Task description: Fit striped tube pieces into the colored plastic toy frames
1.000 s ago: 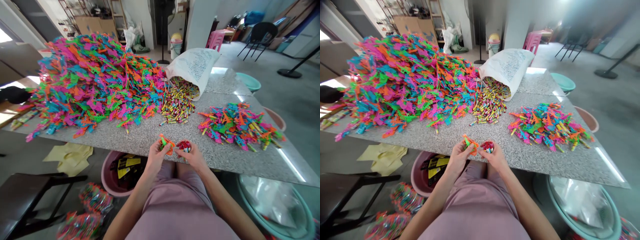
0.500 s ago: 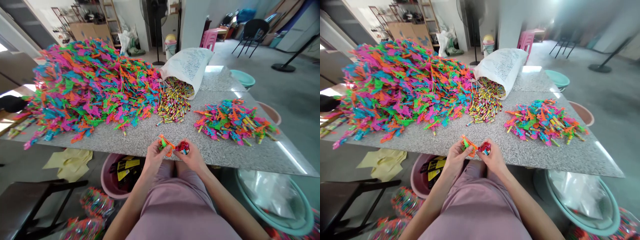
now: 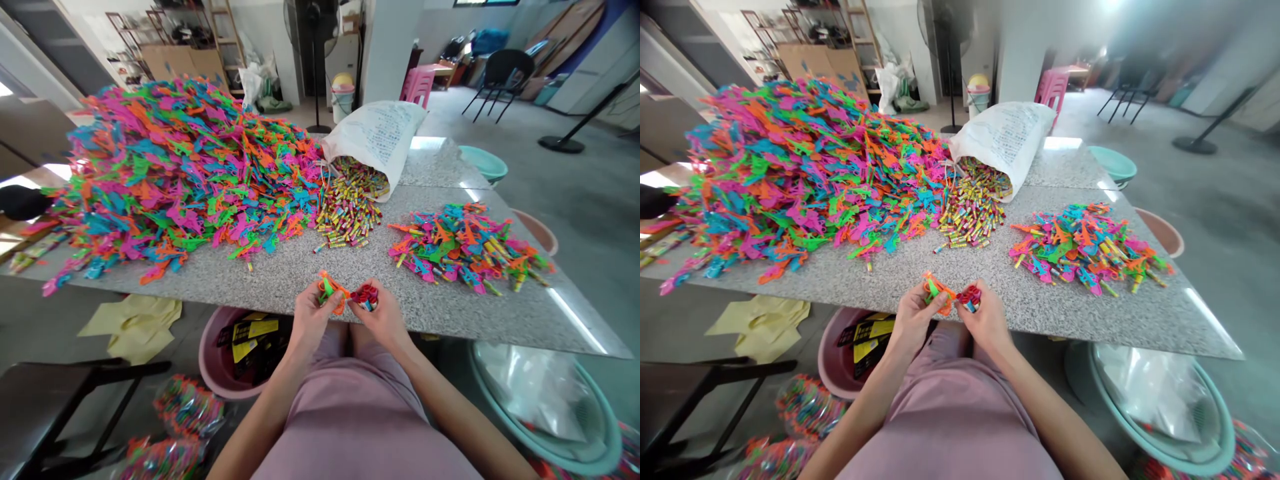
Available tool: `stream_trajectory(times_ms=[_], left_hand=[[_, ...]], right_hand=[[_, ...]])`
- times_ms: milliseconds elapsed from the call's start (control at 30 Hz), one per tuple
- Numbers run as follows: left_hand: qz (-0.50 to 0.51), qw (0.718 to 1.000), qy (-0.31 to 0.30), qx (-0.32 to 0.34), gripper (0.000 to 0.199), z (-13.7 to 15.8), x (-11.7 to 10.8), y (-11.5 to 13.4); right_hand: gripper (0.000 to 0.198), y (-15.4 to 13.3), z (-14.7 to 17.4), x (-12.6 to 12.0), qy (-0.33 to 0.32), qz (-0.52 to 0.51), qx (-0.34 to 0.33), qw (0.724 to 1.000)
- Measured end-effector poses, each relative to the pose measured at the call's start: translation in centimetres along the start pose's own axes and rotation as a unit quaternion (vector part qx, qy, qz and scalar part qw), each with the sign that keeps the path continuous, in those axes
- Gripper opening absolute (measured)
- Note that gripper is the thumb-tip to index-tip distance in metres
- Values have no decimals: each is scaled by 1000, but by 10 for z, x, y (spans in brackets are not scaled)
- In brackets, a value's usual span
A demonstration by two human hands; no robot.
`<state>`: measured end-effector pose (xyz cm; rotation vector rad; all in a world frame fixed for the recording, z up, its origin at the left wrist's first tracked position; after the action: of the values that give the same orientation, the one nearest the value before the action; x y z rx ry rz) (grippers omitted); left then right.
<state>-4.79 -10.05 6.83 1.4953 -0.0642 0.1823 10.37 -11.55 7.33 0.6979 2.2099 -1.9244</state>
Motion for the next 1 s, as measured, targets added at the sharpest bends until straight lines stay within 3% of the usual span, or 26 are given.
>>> stream_trajectory(times_ms=[233,333,400,467,533,600,667,767,867,933,1000], left_hand=[[46,998,45,25,23,9,25,-13],[-17,999,-28,20,35,-20,22,-28],[-128,991,-28,34,56,-57,2,-33],[-293,943,120,98,69,-99,-35,-32],[-438,854,247,132,62,-134,-76,-27],[-541,786,269,132,57,-157,-108,-24],[-604,749,238,134,50,-166,-125,-26],[-650,715,207,155,38,-159,-129,-35],[-667,699,204,156,39,-141,-124,-42],[-664,710,195,131,40,-134,-124,-40],[-634,740,203,96,38,-135,-130,-34]], right_hand=[[12,7,5,13,4,111,-63,992],[13,26,-7,-9,-4,130,-82,988],[18,50,-27,-39,42,170,-78,981],[24,79,-53,-74,176,246,-33,952],[26,105,-78,-100,238,318,-3,918],[29,123,-94,-109,254,351,-9,901],[33,134,-102,-105,257,357,-34,897],[31,140,-106,-91,293,359,-66,884],[24,139,-112,-89,303,379,-54,872],[21,134,-117,-96,265,371,-39,889],[20,128,-123,-106,231,339,-33,911]])
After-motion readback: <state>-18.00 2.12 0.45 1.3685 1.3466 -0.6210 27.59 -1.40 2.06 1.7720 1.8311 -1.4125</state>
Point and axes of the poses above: each hand's wrist, its own z-axis away from the middle knuckle, its own x-axis out of the palm, y = z × x, the point moved 1 cm from there along -z, towards the middle knuckle, and after that the axes turned 9 degrees about y, right-handed, at the moved point
